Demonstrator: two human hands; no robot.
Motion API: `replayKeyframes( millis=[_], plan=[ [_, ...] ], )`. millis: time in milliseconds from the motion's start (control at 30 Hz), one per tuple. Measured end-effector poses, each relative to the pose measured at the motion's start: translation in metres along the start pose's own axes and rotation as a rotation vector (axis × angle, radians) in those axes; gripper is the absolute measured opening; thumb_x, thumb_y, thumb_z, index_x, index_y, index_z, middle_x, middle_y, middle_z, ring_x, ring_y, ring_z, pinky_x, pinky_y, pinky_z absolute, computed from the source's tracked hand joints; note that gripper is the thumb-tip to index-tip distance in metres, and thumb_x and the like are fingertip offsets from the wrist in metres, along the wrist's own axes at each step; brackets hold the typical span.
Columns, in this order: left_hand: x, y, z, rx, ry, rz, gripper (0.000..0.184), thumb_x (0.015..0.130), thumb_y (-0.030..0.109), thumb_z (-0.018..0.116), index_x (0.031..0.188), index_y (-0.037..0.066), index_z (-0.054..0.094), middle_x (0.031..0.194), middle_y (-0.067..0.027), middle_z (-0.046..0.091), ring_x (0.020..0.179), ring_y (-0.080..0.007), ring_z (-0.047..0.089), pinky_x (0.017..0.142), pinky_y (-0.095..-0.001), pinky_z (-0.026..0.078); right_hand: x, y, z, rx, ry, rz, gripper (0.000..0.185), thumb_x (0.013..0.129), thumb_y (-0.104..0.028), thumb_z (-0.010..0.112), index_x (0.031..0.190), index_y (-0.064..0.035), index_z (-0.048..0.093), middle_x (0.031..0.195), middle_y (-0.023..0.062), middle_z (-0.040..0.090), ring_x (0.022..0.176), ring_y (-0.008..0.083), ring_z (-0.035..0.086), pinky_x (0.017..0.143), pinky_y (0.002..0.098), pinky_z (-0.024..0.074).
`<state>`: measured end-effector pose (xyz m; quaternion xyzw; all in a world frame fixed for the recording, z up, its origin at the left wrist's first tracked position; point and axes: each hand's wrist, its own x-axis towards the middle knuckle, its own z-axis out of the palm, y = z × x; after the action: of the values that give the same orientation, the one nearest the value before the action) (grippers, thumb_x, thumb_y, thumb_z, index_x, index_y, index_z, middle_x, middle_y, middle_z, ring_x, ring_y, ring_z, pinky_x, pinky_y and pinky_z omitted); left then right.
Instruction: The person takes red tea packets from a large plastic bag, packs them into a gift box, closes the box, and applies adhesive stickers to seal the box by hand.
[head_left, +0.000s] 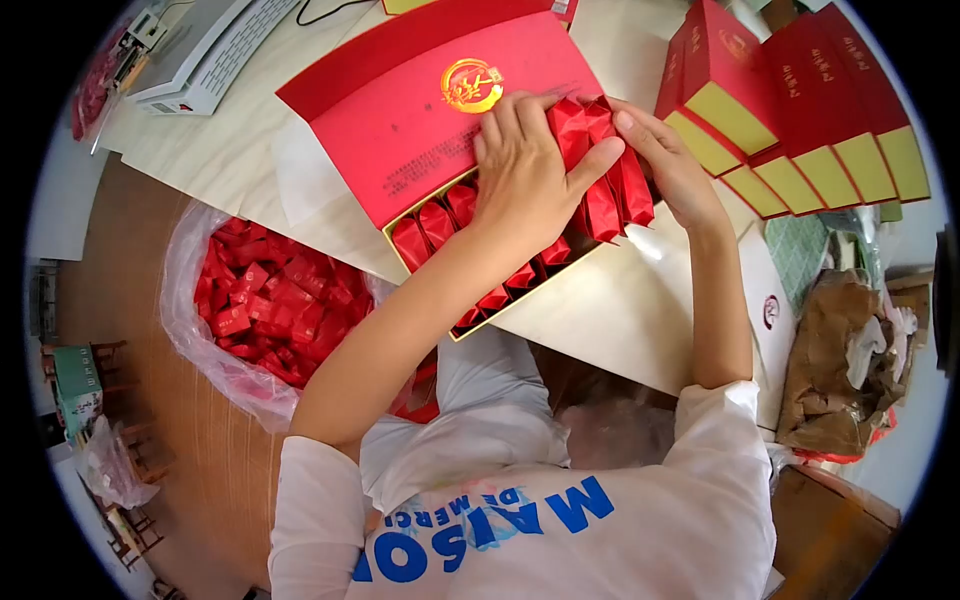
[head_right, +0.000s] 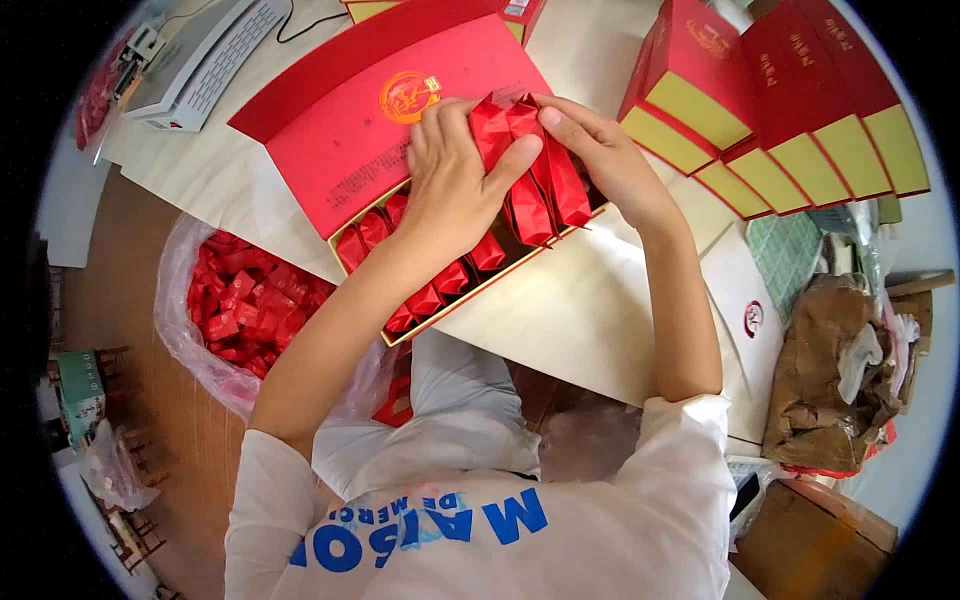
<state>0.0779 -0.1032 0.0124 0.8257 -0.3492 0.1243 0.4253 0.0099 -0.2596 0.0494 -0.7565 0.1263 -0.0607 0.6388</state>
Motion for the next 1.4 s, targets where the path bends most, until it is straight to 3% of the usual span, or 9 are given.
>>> replayKeyframes(
  millis=[133,333,567,767,900,1000,1167,1300,1400],
  plan=[
    [-0.006,-0.009,-0.014,0.063,-0.088,0.012,0.051,0.089,0.049,0.057,0.099,-0.001,0.052,0.1,-0.0151,0.054,0.101,-0.0325,0.048,0.086,-0.0443,0.036,0.009,0.018,0.003,-0.055,-0.107,-0.033,0.051,0.097,-0.041,0.053,0.129,-0.0031,0.057,0.12,0.0087,0.061,0.111,0.0146,0.055,0.097,0.0264,0.0407],
    [-0.002,-0.01,-0.017,0.087,-0.088,0.024,0.04,0.09,0.041,0.057,0.093,0.001,0.054,0.093,-0.0137,0.057,0.097,-0.0309,0.05,0.082,-0.0439,0.038,0.012,0.023,0.0,-0.123,-0.148,-0.08,0.049,0.097,-0.039,0.052,0.128,-0.0023,0.058,0.118,0.0096,0.063,0.11,0.0148,0.056,0.098,0.0272,0.0396],
    [-0.003,-0.016,-0.015,0.196,-0.046,0.068,0.031,0.087,0.033,0.062,0.093,0.003,0.056,0.09,-0.011,0.055,0.093,-0.0276,0.051,0.077,-0.0411,0.04,0.012,0.03,0.006,-0.301,-0.145,-0.231,0.038,0.096,-0.024,0.058,0.127,-0.0034,0.058,0.101,0.0076,0.069,0.089,0.0113,0.061,0.081,0.0257,0.048],
    [-0.004,-0.018,-0.007,0.331,-0.011,0.121,0.032,0.083,0.026,0.068,0.102,0.006,0.054,0.095,-0.0095,0.052,0.093,-0.0277,0.051,0.078,-0.0393,0.04,0.008,0.029,0.017,-0.349,-0.186,-0.191,0.048,0.093,-0.006,0.061,0.137,-0.0082,0.042,0.093,0.0086,0.063,0.079,0.011,0.058,0.07,0.0258,0.0473],
    [-0.006,-0.022,-0.024,0.27,-0.069,0.101,0.033,0.085,0.026,0.066,0.107,0.006,0.053,0.097,-0.011,0.052,0.096,-0.0285,0.051,0.081,-0.0405,0.042,0.003,0.018,0.024,-0.512,-0.148,-0.099,0.041,0.093,-0.004,0.059,0.129,-0.0032,0.039,0.091,0.0108,0.062,0.076,0.0129,0.058,0.068,0.0267,0.0473],
    [-0.023,-0.028,-0.07,-0.252,-0.092,-0.029,0.026,0.095,0.022,0.054,0.114,0.004,0.053,0.106,-0.0149,0.056,0.108,-0.0313,0.053,0.094,-0.0384,0.042,-0.007,0.015,0.028,-0.64,0.024,-0.228,0.03,0.096,-0.009,0.056,0.122,-0.0015,0.045,0.092,0.0126,0.062,0.081,0.0148,0.061,0.069,0.0261,0.0482],
    [-0.123,-0.057,-0.145,-0.651,0.285,-0.315,0.011,0.09,0.008,0.057,0.098,0.003,0.061,0.091,-0.0088,0.061,0.083,-0.0194,0.059,0.076,-0.0283,0.046,-0.033,0.005,0.04,-0.461,0.363,-0.518,0.017,0.099,-0.013,0.05,0.11,0.0002,0.053,0.094,0.014,0.062,0.081,0.0177,0.061,0.068,0.0299,0.0501],
    [-0.189,-0.034,-0.195,-0.893,0.269,-0.055,0.007,0.084,0.01,0.064,0.088,0.004,0.066,0.083,-0.0088,0.065,0.075,-0.0197,0.06,0.067,-0.0278,0.047,-0.078,-0.007,0.124,-0.241,-0.071,-0.842,0.008,0.095,-0.009,0.048,0.097,-0.0032,0.053,0.086,0.0157,0.061,0.064,0.0169,0.057,0.061,0.0297,0.0492],
    [-0.205,-0.007,-0.229,-1.01,0.347,0.085,0.008,0.082,0.012,0.067,0.081,0.004,0.068,0.079,-0.0094,0.066,0.067,-0.02,0.06,0.06,-0.0275,0.047,-0.104,0.0,0.197,-0.225,-0.697,-0.806,0.031,0.068,0.005,0.058,0.098,-0.0039,0.059,0.082,0.0104,0.063,0.065,0.0268,0.062,0.057,0.0326,0.0516]
  ],
)
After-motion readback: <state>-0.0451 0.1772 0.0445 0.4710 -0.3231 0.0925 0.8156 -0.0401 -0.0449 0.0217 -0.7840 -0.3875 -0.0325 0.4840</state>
